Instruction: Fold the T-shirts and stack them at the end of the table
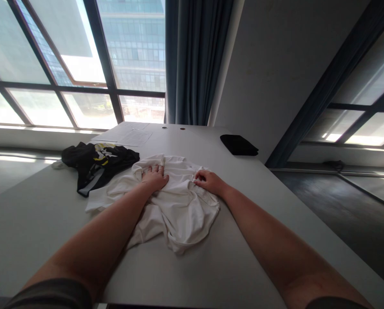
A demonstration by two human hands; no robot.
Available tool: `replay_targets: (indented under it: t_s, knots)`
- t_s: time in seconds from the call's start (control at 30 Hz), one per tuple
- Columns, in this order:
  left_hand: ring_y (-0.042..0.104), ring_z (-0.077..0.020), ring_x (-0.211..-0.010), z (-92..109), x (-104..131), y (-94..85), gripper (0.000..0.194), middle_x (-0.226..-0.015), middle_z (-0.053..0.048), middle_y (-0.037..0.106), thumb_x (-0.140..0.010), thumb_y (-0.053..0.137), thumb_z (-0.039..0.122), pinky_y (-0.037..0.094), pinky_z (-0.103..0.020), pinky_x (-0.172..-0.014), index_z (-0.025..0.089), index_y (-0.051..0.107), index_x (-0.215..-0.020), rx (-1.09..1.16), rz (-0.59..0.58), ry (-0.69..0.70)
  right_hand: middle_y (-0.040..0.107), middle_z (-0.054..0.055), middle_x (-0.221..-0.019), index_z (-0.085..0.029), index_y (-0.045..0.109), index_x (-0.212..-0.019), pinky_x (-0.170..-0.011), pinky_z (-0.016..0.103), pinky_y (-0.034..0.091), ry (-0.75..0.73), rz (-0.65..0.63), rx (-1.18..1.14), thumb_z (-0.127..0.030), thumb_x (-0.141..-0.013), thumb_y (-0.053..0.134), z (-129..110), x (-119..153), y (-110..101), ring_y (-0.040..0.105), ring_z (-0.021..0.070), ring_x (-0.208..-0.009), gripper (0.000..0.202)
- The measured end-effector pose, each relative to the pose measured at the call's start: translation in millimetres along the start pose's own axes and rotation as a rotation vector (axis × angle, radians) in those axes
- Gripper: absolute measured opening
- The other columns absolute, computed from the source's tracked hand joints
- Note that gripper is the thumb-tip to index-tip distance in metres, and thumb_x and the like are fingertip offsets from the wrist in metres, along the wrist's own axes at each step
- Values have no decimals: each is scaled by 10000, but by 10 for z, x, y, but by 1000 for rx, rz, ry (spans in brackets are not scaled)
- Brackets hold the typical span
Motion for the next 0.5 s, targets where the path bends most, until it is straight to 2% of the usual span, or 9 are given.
replay_targets:
  t_s: [0.1, 0.33, 0.5]
  knots:
    - [190, -446, -1555, 4, -1, -5, 758, -1728, -125, 199, -981, 307, 581, 200, -708, -1186, 202, 297, -1638, 1, -4, 8, 627, -12, -766, -194, 709, -885, -682, 267, 398, 2, 9, -30, -375, -859, 688, 34, 24, -57, 530, 151, -701, 184]
    - [223, -416, -1553, -43, -4, -34, 709, -1716, -101, 256, -977, 326, 576, 210, -675, -1199, 258, 364, -1609, 26, 24, -35, 639, -17, -723, -211, 686, -816, -660, 270, 408, 141, 161, 12, -367, -790, 707, 394, 83, -348, 563, 162, -683, 160]
    - [254, -429, -1538, -55, 4, -61, 689, -1702, -107, 293, -967, 337, 573, 241, -660, -1187, 277, 405, -1586, 37, 39, -70, 659, -5, -729, -214, 685, -796, -666, 278, 419, 158, 200, 24, -329, -767, 706, 459, 72, -379, 574, 170, -681, 121]
Point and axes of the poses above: each hand's wrist, its own x-axis away from the middle knuckle, its own y-axis out of the palm, z = x × y, the point moved 10 cm from there along -x, towards the middle knuckle
